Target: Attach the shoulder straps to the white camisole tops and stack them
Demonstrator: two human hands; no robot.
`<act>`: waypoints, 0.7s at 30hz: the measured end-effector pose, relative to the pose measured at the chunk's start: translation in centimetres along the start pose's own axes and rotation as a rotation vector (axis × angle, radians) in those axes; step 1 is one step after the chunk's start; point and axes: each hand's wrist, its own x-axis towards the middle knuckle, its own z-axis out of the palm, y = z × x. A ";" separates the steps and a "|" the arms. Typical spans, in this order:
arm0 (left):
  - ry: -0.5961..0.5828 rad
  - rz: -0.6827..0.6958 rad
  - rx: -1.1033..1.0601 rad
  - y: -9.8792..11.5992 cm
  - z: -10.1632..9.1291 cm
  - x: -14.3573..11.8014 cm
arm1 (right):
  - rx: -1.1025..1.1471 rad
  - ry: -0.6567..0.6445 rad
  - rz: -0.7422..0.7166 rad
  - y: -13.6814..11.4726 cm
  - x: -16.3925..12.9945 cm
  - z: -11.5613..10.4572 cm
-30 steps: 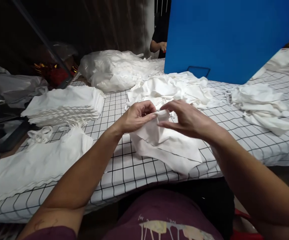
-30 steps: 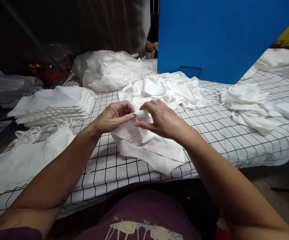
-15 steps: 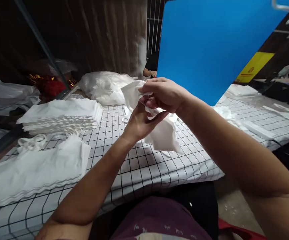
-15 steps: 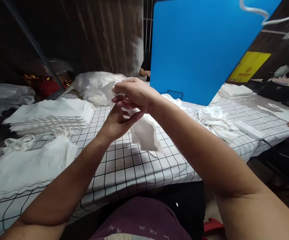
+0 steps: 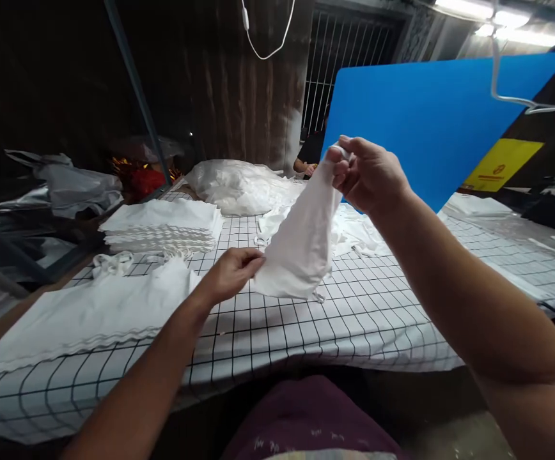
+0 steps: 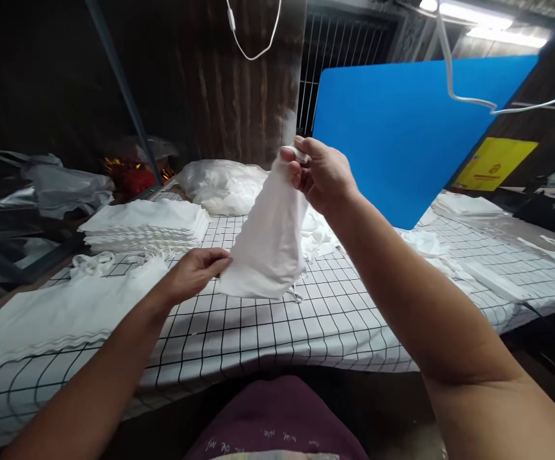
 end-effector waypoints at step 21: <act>-0.281 -0.381 0.308 -2.3 -5.0 -8.9 | -0.243 -0.143 0.651 11.3 -9.9 -13.8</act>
